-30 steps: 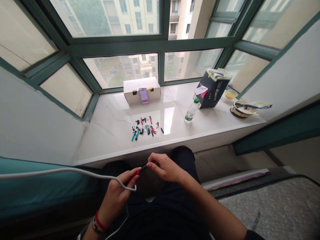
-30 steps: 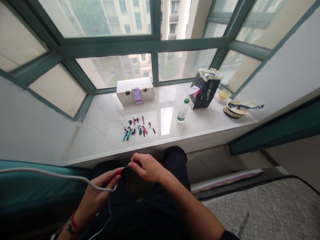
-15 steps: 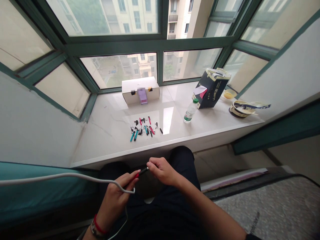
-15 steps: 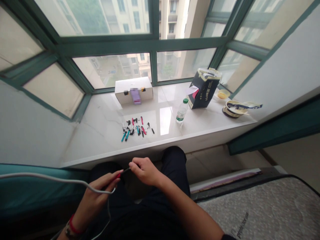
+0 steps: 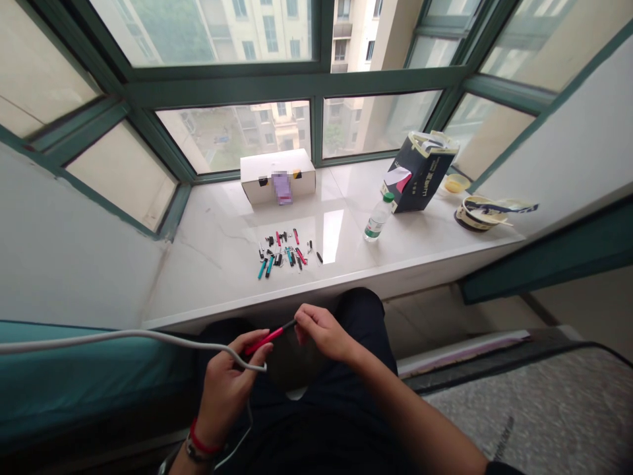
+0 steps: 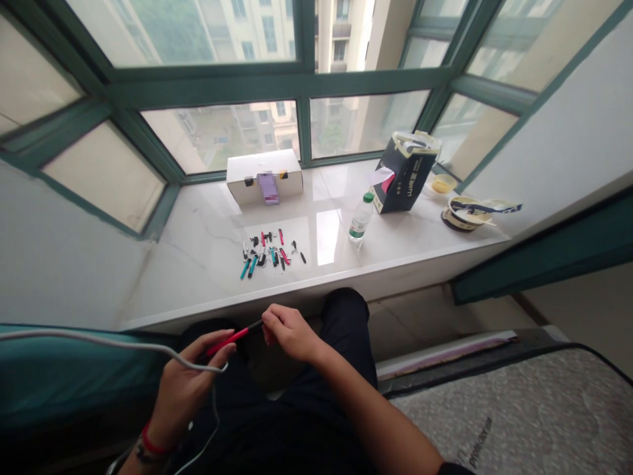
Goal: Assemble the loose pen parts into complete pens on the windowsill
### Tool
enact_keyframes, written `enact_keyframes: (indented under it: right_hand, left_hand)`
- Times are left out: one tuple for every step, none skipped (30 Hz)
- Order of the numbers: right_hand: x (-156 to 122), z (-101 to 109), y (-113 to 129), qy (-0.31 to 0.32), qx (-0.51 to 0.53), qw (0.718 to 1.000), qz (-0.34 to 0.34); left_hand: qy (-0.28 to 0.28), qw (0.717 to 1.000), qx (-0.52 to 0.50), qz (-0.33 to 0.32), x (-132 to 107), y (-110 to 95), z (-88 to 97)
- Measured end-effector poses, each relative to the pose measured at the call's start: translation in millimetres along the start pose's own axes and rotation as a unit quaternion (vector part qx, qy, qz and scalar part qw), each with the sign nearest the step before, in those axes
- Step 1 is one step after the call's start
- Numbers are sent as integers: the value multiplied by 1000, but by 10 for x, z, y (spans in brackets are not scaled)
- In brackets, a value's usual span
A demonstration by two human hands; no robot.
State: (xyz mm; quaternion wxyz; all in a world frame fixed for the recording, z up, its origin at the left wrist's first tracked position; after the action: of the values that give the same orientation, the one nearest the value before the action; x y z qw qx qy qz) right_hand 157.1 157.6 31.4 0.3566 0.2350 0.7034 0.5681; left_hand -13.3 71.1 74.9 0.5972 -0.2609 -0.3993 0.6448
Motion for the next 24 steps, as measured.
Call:
enact_keyframes:
  right_hand:
    - [33,-14,-93,14,58,998,-22]
    - [60,-42,-186,34,112,992,-44]
    - [81,-79,-272,57,158,984,-63]
    - [94,-122,-347,79,194,975,-79]
    - [99,-165,-413,97,220,966,-91]
    - [100,-207,-468,110,240,959,-101]
    - [96,-246,-515,119,255,953,-110]
    - [89,-283,-555,125,266,949,-117]
    - [81,-318,-589,127,273,945,-125]
    - [71,-353,-618,130,277,943,-132]
    - [58,-391,-642,134,278,941,-138]
    - [44,-430,-663,140,276,940,-145]
    - [26,-473,-682,150,273,938,-152]
    - [6,-520,-698,163,269,936,-160]
    - [-16,-567,-713,179,264,933,-167]
    - [-39,-614,-725,195,261,929,-174]
    - [-60,-655,-737,210,259,926,-179]
    - [-78,-692,-746,222,260,922,-183]
    - [-93,-721,-753,232,263,918,-184]
    - [-103,-743,-759,238,267,916,-184]
    - [-110,-758,-766,241,271,914,-184]
    - [-114,-767,-772,241,273,913,-183]
    - [-116,-770,-778,239,272,914,-183]
    - [-118,-768,-783,235,271,915,-183]
  left_hand:
    - [-24,1000,1,12,-6,11,35]
    - [-44,999,0,21,-14,20,64]
    - [-58,998,-6,26,-22,26,84]
    - [-68,997,-15,26,-28,24,94]
    - [-71,997,-25,23,-29,15,96]
    - [-69,997,-34,16,-26,-2,89]
    - [-65,997,-41,8,-20,-27,80]
    - [-62,997,-47,0,-10,-56,70]
    - [-62,997,-52,-6,0,-84,64]
    - [-66,996,-56,-5,9,-106,60]
    - [-77,995,-63,0,16,-120,63]
    - [-95,993,-71,9,19,-127,70]
    - [-116,990,-83,19,17,-129,78]
    - [-136,985,-99,28,12,-128,83]
    - [-154,980,-118,33,5,-126,84]
    - [-166,976,-136,34,-3,-126,81]
    - [-172,973,-150,32,-9,-128,73]
    - [-171,972,-158,28,-14,-132,62]
    - [-169,972,-160,24,-19,-136,55]
    - [-167,973,-156,19,-23,-139,54]
    - [-166,974,-151,15,-27,-140,57]
    - [-166,975,-146,11,-30,-139,64]
    - [-165,976,-142,8,-30,-135,74]
    - [-163,977,-140,7,-28,-129,85]
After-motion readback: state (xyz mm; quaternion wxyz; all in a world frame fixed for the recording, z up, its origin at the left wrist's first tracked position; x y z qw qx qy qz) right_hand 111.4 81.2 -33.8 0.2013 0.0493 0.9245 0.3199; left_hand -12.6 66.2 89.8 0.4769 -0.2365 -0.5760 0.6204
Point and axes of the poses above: each hand's wrist, its own x-axis towards the middle knuckle, its own z-axis out of the back of the hand, y = z × x, the point moved 6 cm from there along x, towards the middle knuckle, and after that the axes turned 10 degrees about -z, right-handed, at the moved point
